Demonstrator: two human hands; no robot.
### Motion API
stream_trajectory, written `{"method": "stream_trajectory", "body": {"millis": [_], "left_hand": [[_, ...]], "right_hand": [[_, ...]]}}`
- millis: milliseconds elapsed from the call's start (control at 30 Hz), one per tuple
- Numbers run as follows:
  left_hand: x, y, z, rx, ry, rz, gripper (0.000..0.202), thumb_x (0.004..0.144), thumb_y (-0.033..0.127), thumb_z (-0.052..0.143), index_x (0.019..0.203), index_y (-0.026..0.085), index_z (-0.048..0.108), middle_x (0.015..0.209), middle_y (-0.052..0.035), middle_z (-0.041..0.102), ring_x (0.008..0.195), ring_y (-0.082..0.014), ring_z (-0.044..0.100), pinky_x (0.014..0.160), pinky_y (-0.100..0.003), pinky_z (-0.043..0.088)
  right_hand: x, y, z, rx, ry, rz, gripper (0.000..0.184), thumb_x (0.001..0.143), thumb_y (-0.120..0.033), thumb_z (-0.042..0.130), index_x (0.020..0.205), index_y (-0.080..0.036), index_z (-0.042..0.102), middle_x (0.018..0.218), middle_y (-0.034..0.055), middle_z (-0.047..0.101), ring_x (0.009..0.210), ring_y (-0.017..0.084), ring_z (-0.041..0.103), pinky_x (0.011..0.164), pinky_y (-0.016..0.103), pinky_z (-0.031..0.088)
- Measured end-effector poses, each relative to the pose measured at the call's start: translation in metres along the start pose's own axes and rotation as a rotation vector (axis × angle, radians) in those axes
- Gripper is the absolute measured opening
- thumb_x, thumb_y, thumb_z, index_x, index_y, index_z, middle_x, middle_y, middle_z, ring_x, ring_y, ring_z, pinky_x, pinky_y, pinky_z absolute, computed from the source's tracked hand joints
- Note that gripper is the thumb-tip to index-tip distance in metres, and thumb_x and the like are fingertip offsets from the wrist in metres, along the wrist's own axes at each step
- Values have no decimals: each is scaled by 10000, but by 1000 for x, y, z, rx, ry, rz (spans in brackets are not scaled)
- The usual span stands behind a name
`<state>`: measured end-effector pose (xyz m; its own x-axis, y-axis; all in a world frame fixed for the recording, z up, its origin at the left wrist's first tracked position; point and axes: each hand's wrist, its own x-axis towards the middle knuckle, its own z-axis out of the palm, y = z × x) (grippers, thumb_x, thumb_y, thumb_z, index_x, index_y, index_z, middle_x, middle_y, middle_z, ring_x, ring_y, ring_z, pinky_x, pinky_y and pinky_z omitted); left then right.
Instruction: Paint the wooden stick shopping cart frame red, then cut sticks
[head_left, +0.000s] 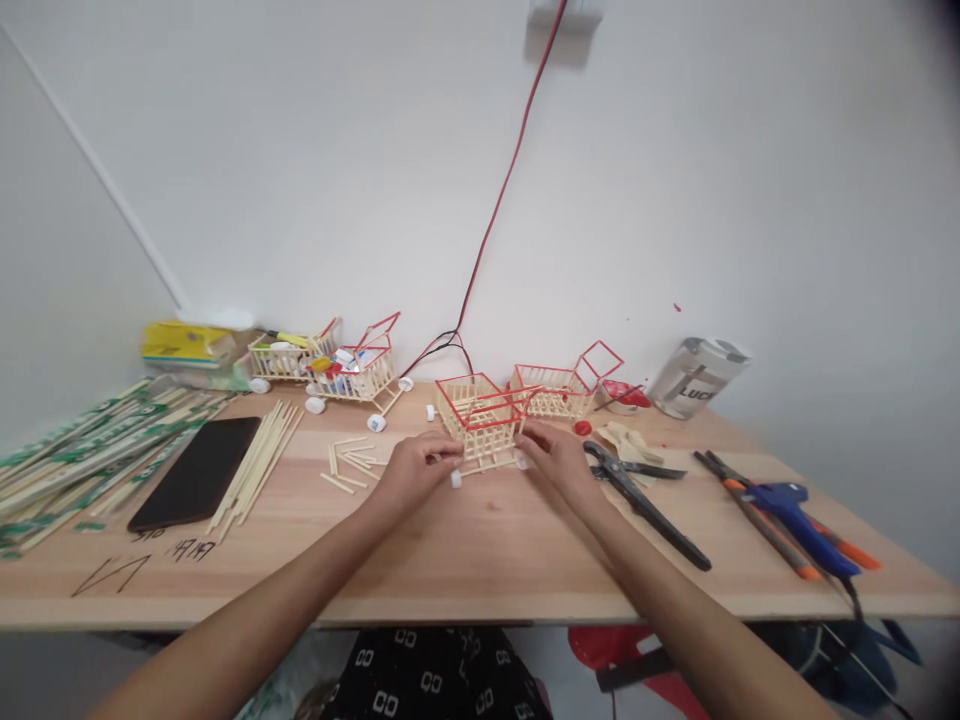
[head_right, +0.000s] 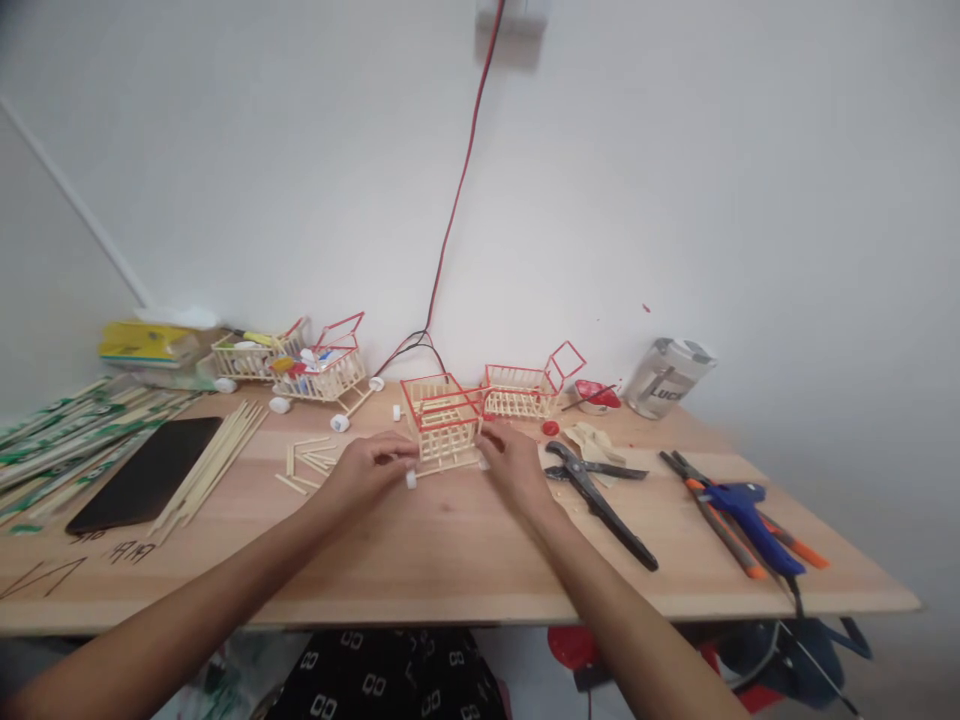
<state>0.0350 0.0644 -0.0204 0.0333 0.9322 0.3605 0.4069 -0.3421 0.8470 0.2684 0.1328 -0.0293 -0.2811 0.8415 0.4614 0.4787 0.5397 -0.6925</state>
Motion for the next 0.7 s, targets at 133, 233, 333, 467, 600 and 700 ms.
{"method": "stream_trajectory", "body": {"millis": [133, 233, 333, 467, 600, 700], "left_hand": [[-4, 6, 2, -9, -142, 42, 222, 755, 257, 642, 926, 216, 778, 1008, -64, 760, 949, -225, 688, 854, -335, 522], [-2, 10, -3, 11, -151, 5, 209, 741, 239, 633, 891, 210, 777, 953, -50, 767, 886, -214, 696, 788, -309, 528], [5, 7, -18, 42, -38, -82, 165, 728, 239, 621, 793, 191, 765, 841, -45, 768, 785, -208, 693, 734, -300, 526], [13, -5, -44, 88, 128, -141, 166, 700, 252, 629, 776, 164, 747, 785, -49, 754, 735, -207, 677, 709, -300, 512], [18, -24, -60, 169, 200, -177, 187, 693, 250, 623, 798, 155, 745, 796, -60, 744, 722, -206, 666, 701, -310, 506], [20, -35, -63, 253, 242, -102, 169, 683, 231, 626, 781, 177, 753, 891, -65, 736, 824, -209, 662, 771, -317, 511]], "right_hand": [[9, 2, -1, 3, -6, -30, 241, 853, -325, 517, 837, -204, 724, 862, 37, 737, 838, 225, 654, 785, 321, 470], [16, 5, 1, 5, -13, -44, 250, 845, -330, 513, 810, -209, 729, 814, 29, 733, 804, 227, 651, 761, 318, 475], [25, 8, 4, 3, -6, -47, 253, 840, -328, 506, 838, -215, 732, 826, 22, 735, 824, 230, 655, 765, 319, 478], [42, 11, 11, -20, -5, -50, 247, 834, -324, 509, 781, -209, 721, 829, 23, 730, 784, 214, 648, 723, 296, 464], [63, 11, 21, -51, -8, -64, 247, 828, -323, 504, 723, -210, 698, 721, 9, 690, 708, 193, 613, 673, 276, 432], [78, 14, 31, -79, -10, -59, 266, 817, -321, 504, 649, -207, 676, 622, 2, 645, 639, 183, 578, 627, 272, 407]]}}
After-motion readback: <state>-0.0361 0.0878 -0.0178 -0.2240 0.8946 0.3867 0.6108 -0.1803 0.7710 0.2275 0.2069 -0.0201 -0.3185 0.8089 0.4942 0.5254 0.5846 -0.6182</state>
